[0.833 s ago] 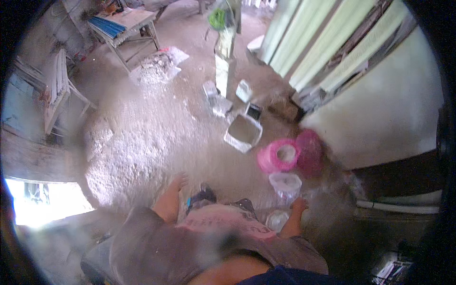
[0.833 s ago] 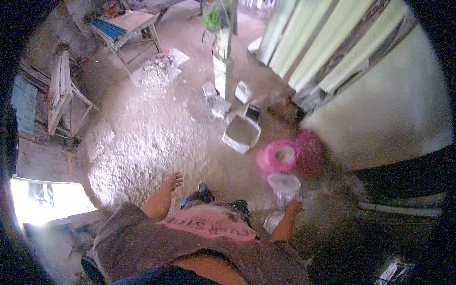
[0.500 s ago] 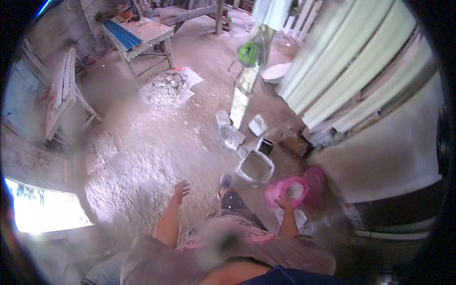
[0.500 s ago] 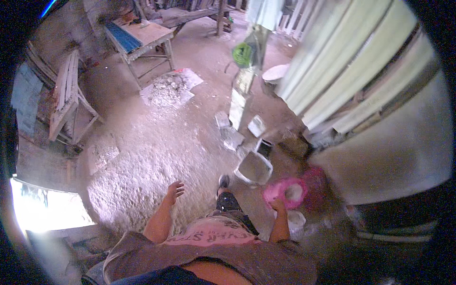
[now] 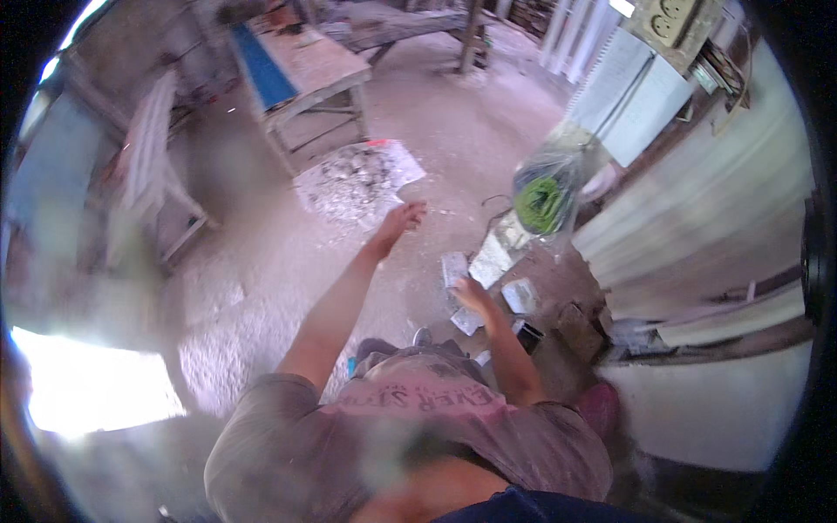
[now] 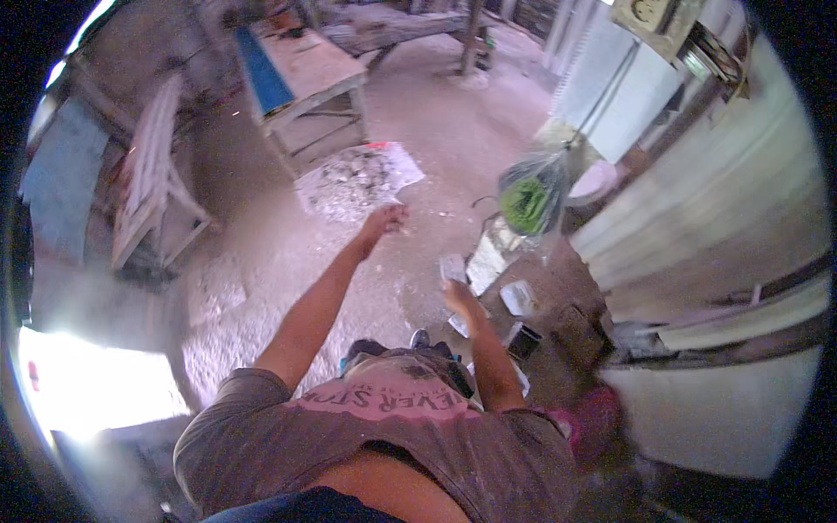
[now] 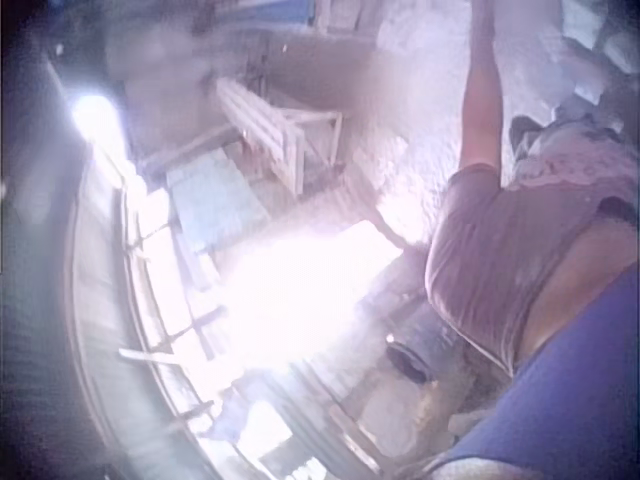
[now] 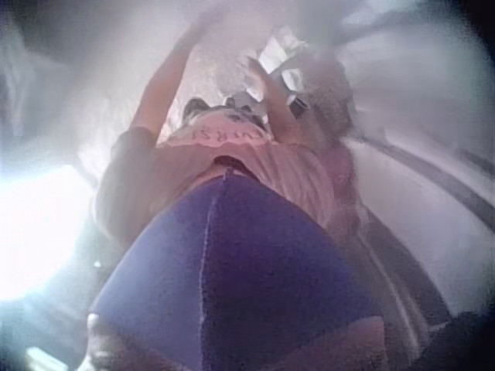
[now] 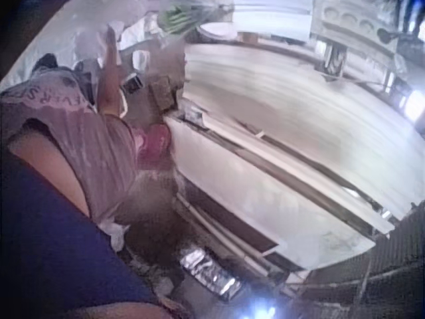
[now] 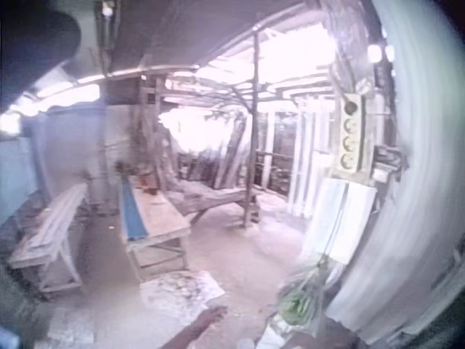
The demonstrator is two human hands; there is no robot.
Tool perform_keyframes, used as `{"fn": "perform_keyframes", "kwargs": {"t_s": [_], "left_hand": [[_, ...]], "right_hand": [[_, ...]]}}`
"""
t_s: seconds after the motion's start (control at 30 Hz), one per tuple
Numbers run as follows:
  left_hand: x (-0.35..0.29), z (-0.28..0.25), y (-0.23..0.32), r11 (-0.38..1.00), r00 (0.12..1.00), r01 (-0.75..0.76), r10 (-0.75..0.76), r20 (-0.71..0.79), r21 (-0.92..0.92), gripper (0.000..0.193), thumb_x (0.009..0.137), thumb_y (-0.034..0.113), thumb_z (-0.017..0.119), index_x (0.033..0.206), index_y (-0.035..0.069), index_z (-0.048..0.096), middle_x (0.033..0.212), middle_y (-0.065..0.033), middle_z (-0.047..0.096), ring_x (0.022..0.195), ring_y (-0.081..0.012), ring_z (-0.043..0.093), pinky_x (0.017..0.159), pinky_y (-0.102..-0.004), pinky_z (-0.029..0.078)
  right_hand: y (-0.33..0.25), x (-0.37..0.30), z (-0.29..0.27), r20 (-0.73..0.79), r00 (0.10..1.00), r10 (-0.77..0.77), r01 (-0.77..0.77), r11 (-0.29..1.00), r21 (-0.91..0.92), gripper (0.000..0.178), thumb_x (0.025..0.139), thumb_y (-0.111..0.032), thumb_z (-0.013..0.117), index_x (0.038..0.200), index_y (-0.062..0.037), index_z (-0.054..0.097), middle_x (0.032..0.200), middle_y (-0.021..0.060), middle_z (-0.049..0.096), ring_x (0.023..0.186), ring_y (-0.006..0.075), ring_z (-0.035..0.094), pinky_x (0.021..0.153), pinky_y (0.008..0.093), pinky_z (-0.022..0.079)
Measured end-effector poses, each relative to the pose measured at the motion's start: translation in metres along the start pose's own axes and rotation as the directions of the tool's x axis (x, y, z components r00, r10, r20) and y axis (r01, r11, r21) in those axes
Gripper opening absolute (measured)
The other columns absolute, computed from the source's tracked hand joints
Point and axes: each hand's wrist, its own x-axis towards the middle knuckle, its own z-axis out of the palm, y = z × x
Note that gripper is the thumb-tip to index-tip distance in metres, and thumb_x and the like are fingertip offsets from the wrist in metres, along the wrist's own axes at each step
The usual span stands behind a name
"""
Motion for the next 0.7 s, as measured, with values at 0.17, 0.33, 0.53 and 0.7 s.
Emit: {"fn": "perform_keyframes", "kwargs": {"t_s": [0.17, 0.33, 0.53, 0.7], "left_hand": [[0.173, 0.113, 0.134, 0.932, 0.881, -0.354, 0.305, 0.363, 0.076, 0.043, 0.099, 0.038, 0.056, 0.128, 0.008, 0.064, 0.122, -0.0056, 0.066, 0.112, -0.0182, 0.056, 0.096, -0.0333, 0.043], [0.324, 0.223, 0.161, 0.915, 0.814, -0.404, 0.350, 0.463, 0.018, 0.063, 0.094, 0.040, 0.063, 0.146, 0.009, 0.044, 0.141, -0.0134, 0.052, 0.123, -0.0195, 0.051, 0.105, -0.0353, 0.040], [0.426, 0.215, 0.154, 0.968, 0.594, -0.243, 0.197, 0.780, -0.060, 0.033, 0.095, 0.035, 0.065, 0.104, 0.004, 0.073, 0.091, 0.0016, 0.068, 0.084, -0.0098, 0.059, 0.076, -0.0288, 0.048], [0.486, 0.120, 0.246, 0.995, 0.543, -0.026, 0.091, 0.835, -0.092, 0.040, 0.090, 0.043, 0.064, 0.102, 0.005, 0.068, 0.086, -0.0026, 0.064, 0.071, -0.0144, 0.058, 0.062, -0.0300, 0.048]], "right_hand": [[-0.059, 0.089, -0.078, -0.234, 0.937, -0.258, 0.297, 0.943, 0.148, 0.030, 0.091, -0.026, 0.062, 0.102, 0.0018, 0.064, 0.101, 0.0249, 0.065, 0.096, 0.0412, 0.063, 0.085, 0.0479, 0.050], [-0.071, 0.161, -0.125, -0.208, 0.947, -0.245, 0.300, 0.906, 0.300, 0.048, 0.092, -0.030, 0.064, 0.130, -0.0017, 0.056, 0.130, 0.0236, 0.059, 0.118, 0.0369, 0.058, 0.099, 0.0458, 0.045], [-0.081, 0.178, -0.220, -0.205, 0.945, 0.255, -0.229, 0.963, 0.142, 0.056, 0.094, -0.041, 0.060, 0.134, -0.0026, 0.055, 0.131, 0.0234, 0.058, 0.124, 0.0382, 0.054, 0.106, 0.0449, 0.042], [-0.095, 0.129, -0.309, -0.290, 0.815, 0.501, -0.437, 0.861, 0.258, 0.057, 0.093, -0.044, 0.060, 0.133, -0.0023, 0.057, 0.131, 0.0228, 0.059, 0.122, 0.0380, 0.056, 0.103, 0.0433, 0.044]]}}
